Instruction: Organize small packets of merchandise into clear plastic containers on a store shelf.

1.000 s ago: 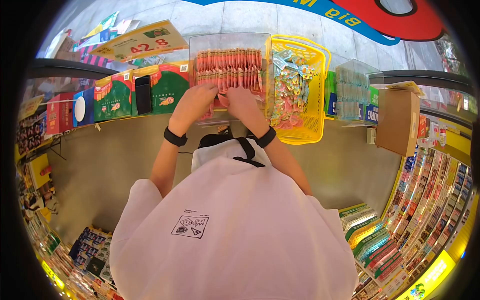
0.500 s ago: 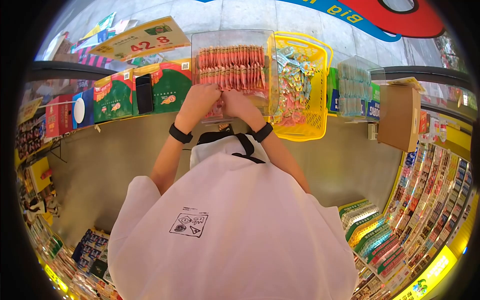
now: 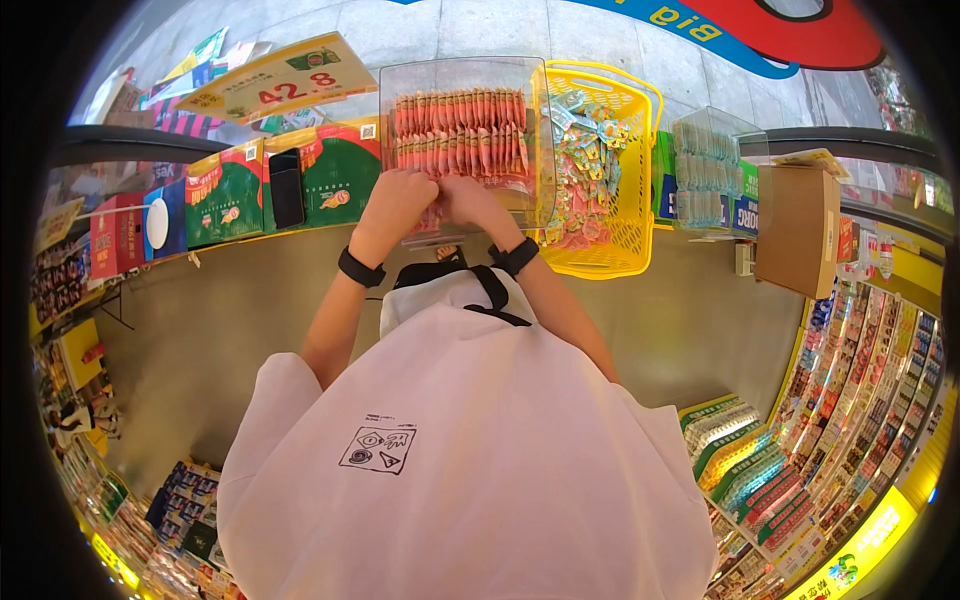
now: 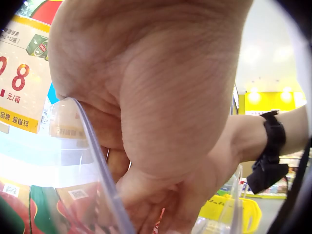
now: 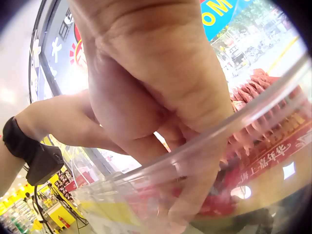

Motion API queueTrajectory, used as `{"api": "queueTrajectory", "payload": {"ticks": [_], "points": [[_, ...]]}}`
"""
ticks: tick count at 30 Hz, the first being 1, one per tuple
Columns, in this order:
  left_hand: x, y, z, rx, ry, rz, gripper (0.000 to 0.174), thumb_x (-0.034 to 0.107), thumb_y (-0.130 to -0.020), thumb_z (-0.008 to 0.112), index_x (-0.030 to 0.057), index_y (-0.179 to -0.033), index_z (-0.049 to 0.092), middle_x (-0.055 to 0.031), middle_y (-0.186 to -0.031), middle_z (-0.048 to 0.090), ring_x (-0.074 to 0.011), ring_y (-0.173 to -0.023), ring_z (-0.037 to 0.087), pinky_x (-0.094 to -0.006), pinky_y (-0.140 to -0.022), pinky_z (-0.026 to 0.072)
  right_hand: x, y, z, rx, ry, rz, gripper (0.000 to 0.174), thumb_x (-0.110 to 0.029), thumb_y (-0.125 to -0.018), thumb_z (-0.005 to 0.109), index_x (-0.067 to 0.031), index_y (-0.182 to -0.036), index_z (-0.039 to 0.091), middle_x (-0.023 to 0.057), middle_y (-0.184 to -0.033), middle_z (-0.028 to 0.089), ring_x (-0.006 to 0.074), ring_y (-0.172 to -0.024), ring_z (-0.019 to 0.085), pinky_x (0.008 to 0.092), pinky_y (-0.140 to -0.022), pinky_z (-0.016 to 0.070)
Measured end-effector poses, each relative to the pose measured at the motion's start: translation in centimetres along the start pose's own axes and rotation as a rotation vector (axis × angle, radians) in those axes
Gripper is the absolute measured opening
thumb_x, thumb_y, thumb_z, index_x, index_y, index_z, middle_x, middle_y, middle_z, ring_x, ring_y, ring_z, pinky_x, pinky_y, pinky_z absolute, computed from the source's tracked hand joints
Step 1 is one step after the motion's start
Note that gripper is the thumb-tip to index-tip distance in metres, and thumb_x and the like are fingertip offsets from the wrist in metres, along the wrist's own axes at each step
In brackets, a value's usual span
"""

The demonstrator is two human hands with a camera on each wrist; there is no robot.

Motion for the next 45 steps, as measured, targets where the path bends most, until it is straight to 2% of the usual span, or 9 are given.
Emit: {"api": "queueTrajectory", "payload": {"ticks": [3,10,18,24,26,32,39,41,45], "points": [[0.1,0.1,-0.2,0.024,-0.003,0.008,0.009,0.012,-0.079,0.067,0.0099,-0.071,0.07,-0.0081,-0.073,0.067,-0.0255,-0.079,0.071,-0.0391,-0.07,0.0546,0.1,-0.6,0.6,-0.059,-0.084,-0.008,0.021,-0.011,-0.08,0.068,-0.0041,-0.099,0.072,0.0233,-0.096,0.071,0.0441,-0.094,0.068,0.0514,-0.081,0.0549],[0.2,0.2,0.0,0.017,0.002,0.011,0.009,0.012,-0.078,0.068,0.0105,-0.069,0.069,-0.008,-0.072,0.067,-0.0261,-0.078,0.071,-0.0394,-0.069,0.0544,0.5,-0.7,0.8,-0.013,-0.075,0.002,0.019,-0.011,-0.081,0.067,-0.0048,-0.097,0.074,0.0234,-0.096,0.072,0.0429,-0.095,0.069,0.0497,-0.082,0.0556],[0.4,0.1,-0.6,0.033,0.028,0.026,0.008,0.013,-0.078,0.068,0.0099,-0.071,0.069,-0.0075,-0.076,0.067,-0.026,-0.082,0.071,-0.0399,-0.072,0.0545,0.5,-0.1,0.2,-0.005,-0.065,0.023,0.027,-0.023,-0.081,0.078,-0.0013,-0.096,0.073,0.0218,-0.096,0.073,0.0407,-0.094,0.071,0.0491,-0.083,0.0563],[0.4,0.2,-0.4,0.05,0.052,0.028,0.006,0.014,-0.077,0.069,0.01,-0.072,0.07,-0.0071,-0.078,0.067,-0.026,-0.084,0.071,-0.0397,-0.074,0.0547,0.8,-0.5,0.6,0.041,-0.145,-0.034,0.024,-0.017,-0.081,0.073,-0.003,-0.101,0.072,0.0216,-0.097,0.073,0.041,-0.095,0.07,0.0487,-0.083,0.0561],[0.4,0.1,-0.4,0.008,0.124,0.028,0.005,0.007,-0.079,0.061,0.0047,-0.077,0.066,-0.0119,-0.083,0.065,-0.0314,-0.087,0.067,-0.0426,-0.077,0.0535,1.2,-0.9,0.9,0.011,-0.143,-0.013,0.024,-0.015,-0.081,0.072,-0.0032,-0.102,0.072,0.0216,-0.097,0.073,0.041,-0.095,0.07,0.0485,-0.083,0.0561],[0.4,0.1,-0.2,-0.027,0.137,0.038,0.005,0.006,-0.079,0.061,0.0032,-0.078,0.065,-0.0121,-0.085,0.065,-0.0324,-0.089,0.066,-0.0427,-0.077,0.0532,0.8,-0.4,0.4,0.06,-0.075,0.025,0.023,-0.014,-0.081,0.071,-0.0028,-0.101,0.072,0.0225,-0.096,0.072,0.0416,-0.095,0.07,0.0491,-0.083,0.0559],[0.2,0.1,-0.4,0.007,0.173,0.025,0.005,0.006,-0.078,0.061,0.0037,-0.08,0.066,-0.012,-0.085,0.064,-0.0324,-0.089,0.066,-0.0433,-0.077,0.0531,0.7,-0.3,0.5,0.095,-0.085,0.005,0.023,-0.017,-0.081,0.074,-0.0014,-0.098,0.072,0.0241,-0.095,0.072,0.0427,-0.093,0.07,0.0502,-0.082,0.0559],[0.1,0.3,-0.2,0.05,0.112,0.034,0.002,0.011,-0.074,0.068,0.0097,-0.073,0.067,-0.0083,-0.082,0.065,-0.0276,-0.087,0.068,-0.0405,-0.076,0.0536,1.1,-0.6,1.0,0.082,-0.084,0.008,0.024,-0.018,-0.081,0.075,-0.0016,-0.098,0.072,0.0238,-0.094,0.072,0.0425,-0.092,0.07,0.05,-0.082,0.056],[0.1,0.2,-0.4,0.046,0.128,0.032,0.002,0.011,-0.075,0.067,0.0094,-0.074,0.067,-0.0081,-0.082,0.065,-0.0274,-0.087,0.068,-0.0405,-0.076,0.0535,0.9,-0.6,0.7,0.068,-0.088,-0.003,0.026,-0.021,-0.08,0.076,-0.0024,-0.099,0.072,0.0231,-0.094,0.072,0.0421,-0.091,0.07,0.0491,-0.081,0.0563]]}}
Point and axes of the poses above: each hand's wrist, its own y-axis away from the middle knuckle, its own z-axis out of the palm, x = y × z, the point moved 9 cm from there along -y, towards the middle knuckle
